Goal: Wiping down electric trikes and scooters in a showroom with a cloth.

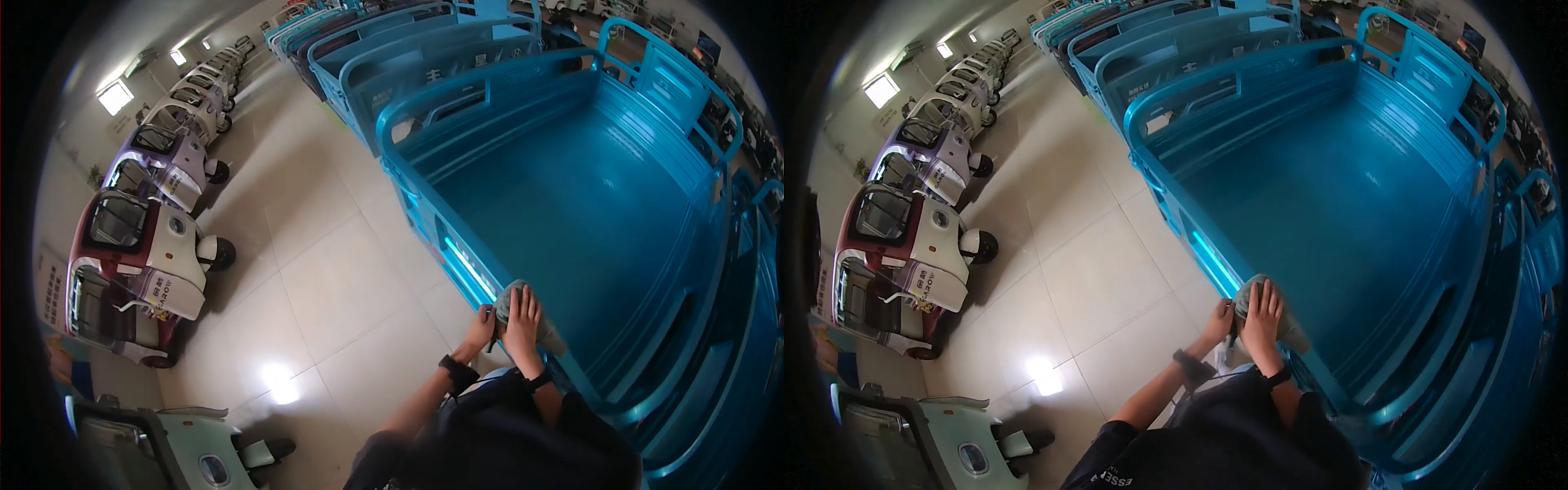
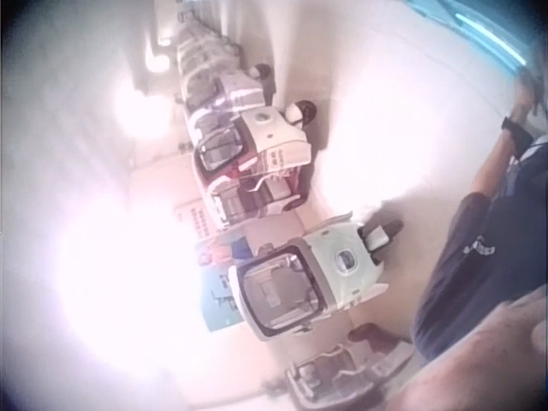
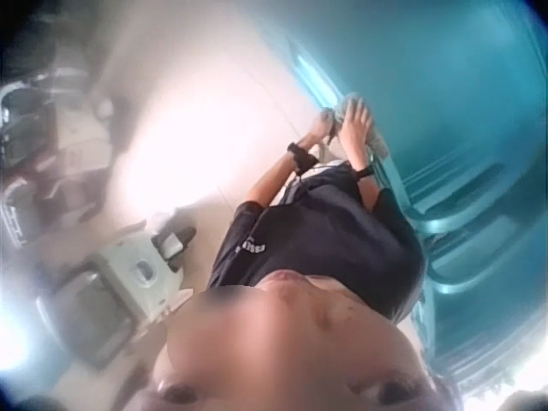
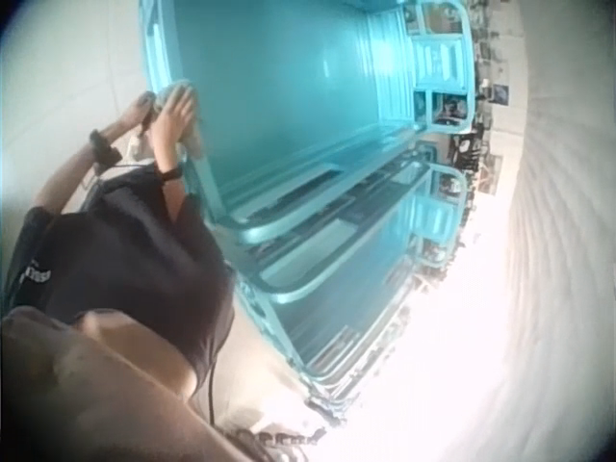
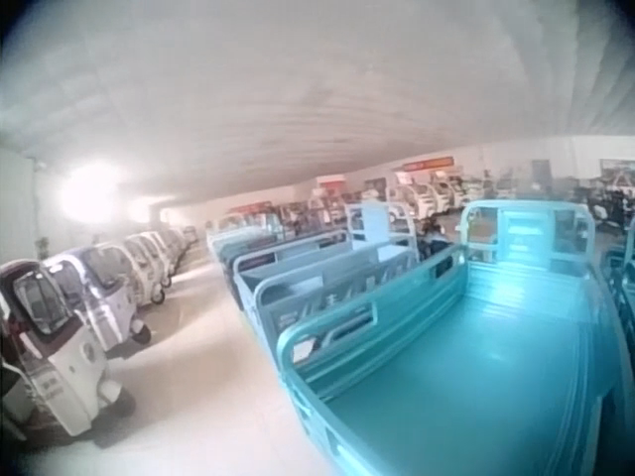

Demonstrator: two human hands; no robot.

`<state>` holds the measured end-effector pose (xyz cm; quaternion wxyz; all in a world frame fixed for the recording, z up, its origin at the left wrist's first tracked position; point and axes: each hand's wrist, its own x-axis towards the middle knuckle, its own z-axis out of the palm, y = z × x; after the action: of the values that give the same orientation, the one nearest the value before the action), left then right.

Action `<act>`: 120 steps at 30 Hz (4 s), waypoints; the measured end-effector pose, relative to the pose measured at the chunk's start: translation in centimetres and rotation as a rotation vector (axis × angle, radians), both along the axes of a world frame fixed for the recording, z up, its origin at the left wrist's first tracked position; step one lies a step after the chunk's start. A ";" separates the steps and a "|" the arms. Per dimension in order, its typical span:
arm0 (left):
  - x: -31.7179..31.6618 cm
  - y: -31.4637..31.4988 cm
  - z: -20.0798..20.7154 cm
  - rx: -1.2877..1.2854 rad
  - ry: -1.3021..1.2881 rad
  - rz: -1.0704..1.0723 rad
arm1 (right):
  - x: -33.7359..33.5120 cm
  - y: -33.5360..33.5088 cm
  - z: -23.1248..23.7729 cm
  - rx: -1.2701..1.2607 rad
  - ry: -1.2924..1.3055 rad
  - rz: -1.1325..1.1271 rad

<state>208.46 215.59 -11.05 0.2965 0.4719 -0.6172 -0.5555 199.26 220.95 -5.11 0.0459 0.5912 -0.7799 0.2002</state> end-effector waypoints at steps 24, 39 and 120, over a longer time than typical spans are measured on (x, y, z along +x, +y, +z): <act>12.3 -35.5 4.6 0.053 0.017 -0.258 | 8.8 -33.7 0.6 -0.072 -0.042 -0.172; 13.3 -46.4 10.6 -0.142 0.197 -0.614 | 10.2 -43.4 9.4 -0.755 -0.326 -0.347; -49.0 -76.2 11.6 0.769 0.374 -1.941 | -37.1 -71.9 14.5 -0.087 0.060 -1.883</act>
<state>159.50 139.34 0.59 -0.3532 -0.2541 -0.4569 -0.7758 162.19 149.04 9.35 0.2309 -0.2795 -0.9272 0.0946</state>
